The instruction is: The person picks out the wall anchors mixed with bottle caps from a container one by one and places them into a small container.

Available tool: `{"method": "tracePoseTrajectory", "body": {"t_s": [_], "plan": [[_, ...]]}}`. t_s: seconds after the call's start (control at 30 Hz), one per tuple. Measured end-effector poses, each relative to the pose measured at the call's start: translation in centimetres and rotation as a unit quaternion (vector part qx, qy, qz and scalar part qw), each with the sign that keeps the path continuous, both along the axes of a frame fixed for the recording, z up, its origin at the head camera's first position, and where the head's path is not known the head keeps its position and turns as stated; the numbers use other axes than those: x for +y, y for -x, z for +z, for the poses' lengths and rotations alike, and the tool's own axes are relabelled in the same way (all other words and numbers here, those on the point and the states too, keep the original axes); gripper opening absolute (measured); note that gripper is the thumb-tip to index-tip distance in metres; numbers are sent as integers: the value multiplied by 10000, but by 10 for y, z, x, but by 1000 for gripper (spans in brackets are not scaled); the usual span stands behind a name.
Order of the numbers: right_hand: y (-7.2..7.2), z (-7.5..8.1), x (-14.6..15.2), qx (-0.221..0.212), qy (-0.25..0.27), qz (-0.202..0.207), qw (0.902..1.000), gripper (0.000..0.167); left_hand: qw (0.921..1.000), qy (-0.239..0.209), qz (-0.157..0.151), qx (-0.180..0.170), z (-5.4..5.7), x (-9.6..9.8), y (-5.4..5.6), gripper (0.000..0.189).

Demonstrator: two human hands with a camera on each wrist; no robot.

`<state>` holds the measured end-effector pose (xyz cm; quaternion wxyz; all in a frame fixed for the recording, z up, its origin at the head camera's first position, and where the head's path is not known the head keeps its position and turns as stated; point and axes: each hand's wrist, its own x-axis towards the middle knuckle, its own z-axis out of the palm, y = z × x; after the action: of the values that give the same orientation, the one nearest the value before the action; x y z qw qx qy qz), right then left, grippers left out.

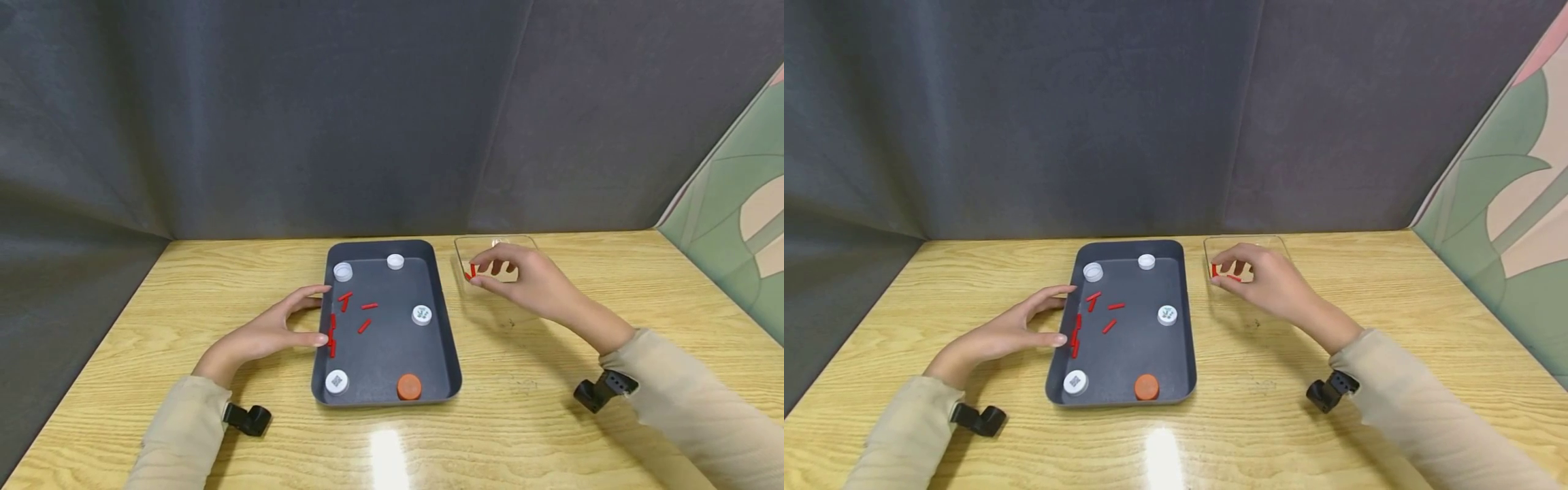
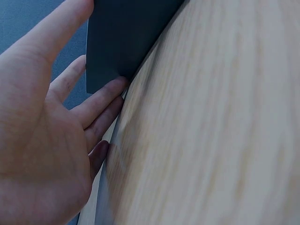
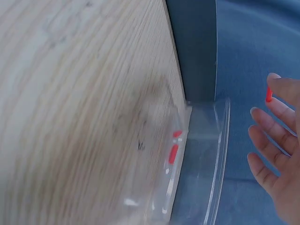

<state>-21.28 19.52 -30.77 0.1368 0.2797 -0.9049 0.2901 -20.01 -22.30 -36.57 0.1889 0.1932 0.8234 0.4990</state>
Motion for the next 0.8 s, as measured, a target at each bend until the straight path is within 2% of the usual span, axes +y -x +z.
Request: {"method": "tracePoseTrajectory", "body": {"t_s": [0.47,0.8], "plan": [[2,-6,25,-18,-159,-301,9994,20,10000,-89,-23,-14,-2,-1,1,84],[9,-11,37,-106,-190,-528,9984,19,10000,-62,-15,-5,-2,-1,0,84]]}}
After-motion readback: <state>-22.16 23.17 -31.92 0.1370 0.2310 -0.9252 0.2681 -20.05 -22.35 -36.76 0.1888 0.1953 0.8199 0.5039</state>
